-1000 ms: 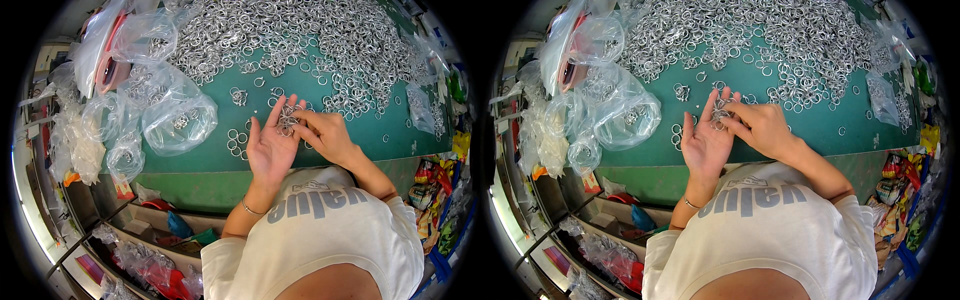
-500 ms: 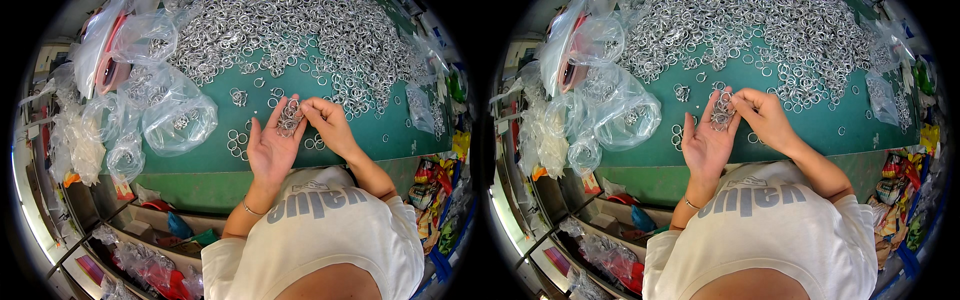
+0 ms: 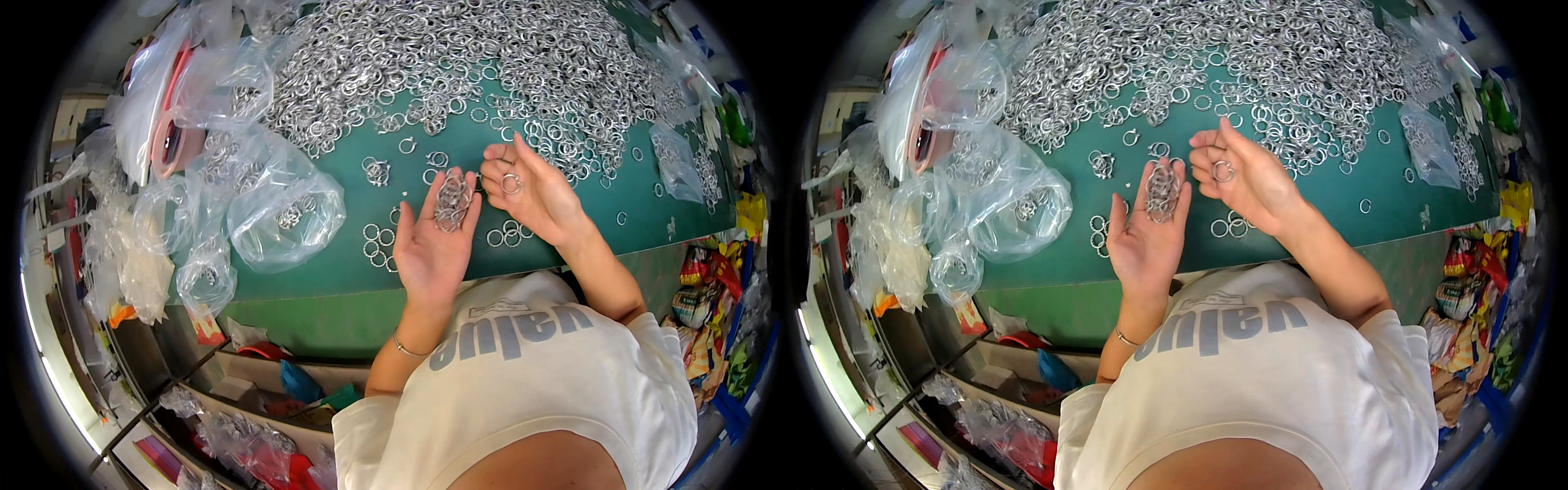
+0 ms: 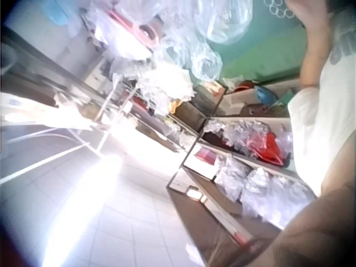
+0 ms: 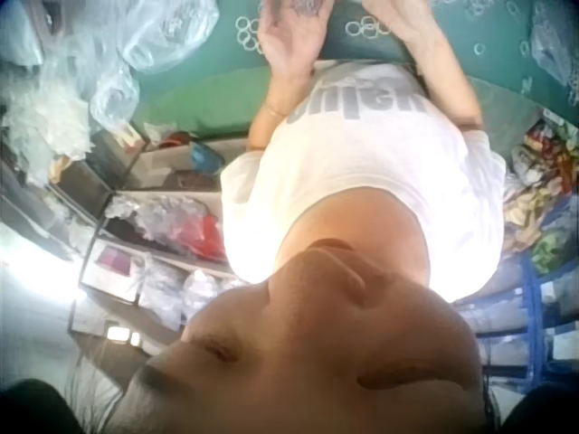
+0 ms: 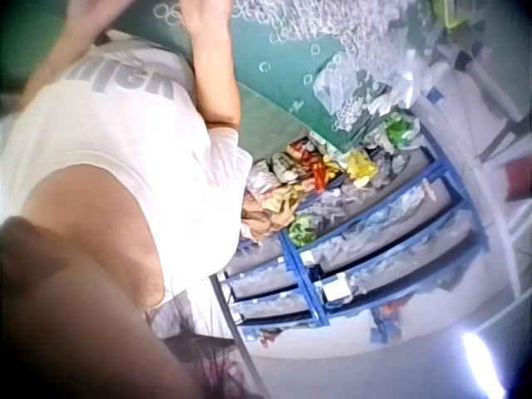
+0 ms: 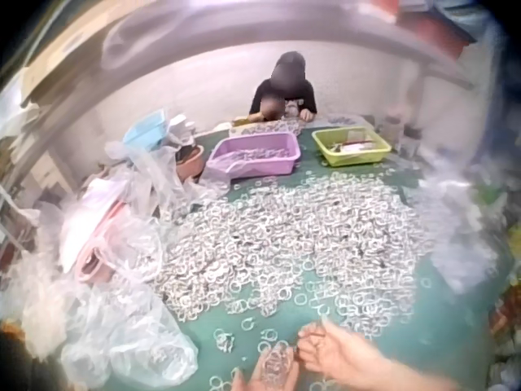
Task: The person picks up metal rings from a large pile on a table, groups them in their palm, and then places them into small plastic bags.
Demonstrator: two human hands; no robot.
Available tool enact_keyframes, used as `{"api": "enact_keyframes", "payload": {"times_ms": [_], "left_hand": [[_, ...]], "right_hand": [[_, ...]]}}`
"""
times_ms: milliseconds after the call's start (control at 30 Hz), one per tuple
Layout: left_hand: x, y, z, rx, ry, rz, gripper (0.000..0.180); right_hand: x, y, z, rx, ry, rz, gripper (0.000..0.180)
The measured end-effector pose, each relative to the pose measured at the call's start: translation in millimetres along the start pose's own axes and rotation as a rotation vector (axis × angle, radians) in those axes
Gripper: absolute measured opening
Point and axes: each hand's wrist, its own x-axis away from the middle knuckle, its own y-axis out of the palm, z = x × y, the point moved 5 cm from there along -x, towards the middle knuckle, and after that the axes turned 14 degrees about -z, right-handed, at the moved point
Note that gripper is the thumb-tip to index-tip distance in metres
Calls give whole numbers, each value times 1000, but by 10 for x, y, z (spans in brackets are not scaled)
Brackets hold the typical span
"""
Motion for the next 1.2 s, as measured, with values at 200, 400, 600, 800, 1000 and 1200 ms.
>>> {"api": "enact_keyframes", "payload": {"times_ms": [200, 400, 600, 800, 1000, 1200], "left_hand": [[28, -165, 17, -74, -3, 103, 29], [43, -297, -17, -124, -81, 85, 26], [38, -290, -126, -197, -184, 144, 27], [132, -386, -128, -215, -247, 197, 24], [325, -401, -111, -325, -315, 354, 29], [567, -453, -47, -379, -373, 386, 28]], "right_hand": [[20, -11, 8, -144, -29, 20, 47], [30, -14, -6, -212, -46, -37, 48], [48, 16, -28, -78, -72, -4, 38], [32, -151, -21, 724, 14, 107, 24], [-46, 17, 95, 1098, -49, 85, 25], [-215, 40, 362, 1576, 79, -13, 31]]}}
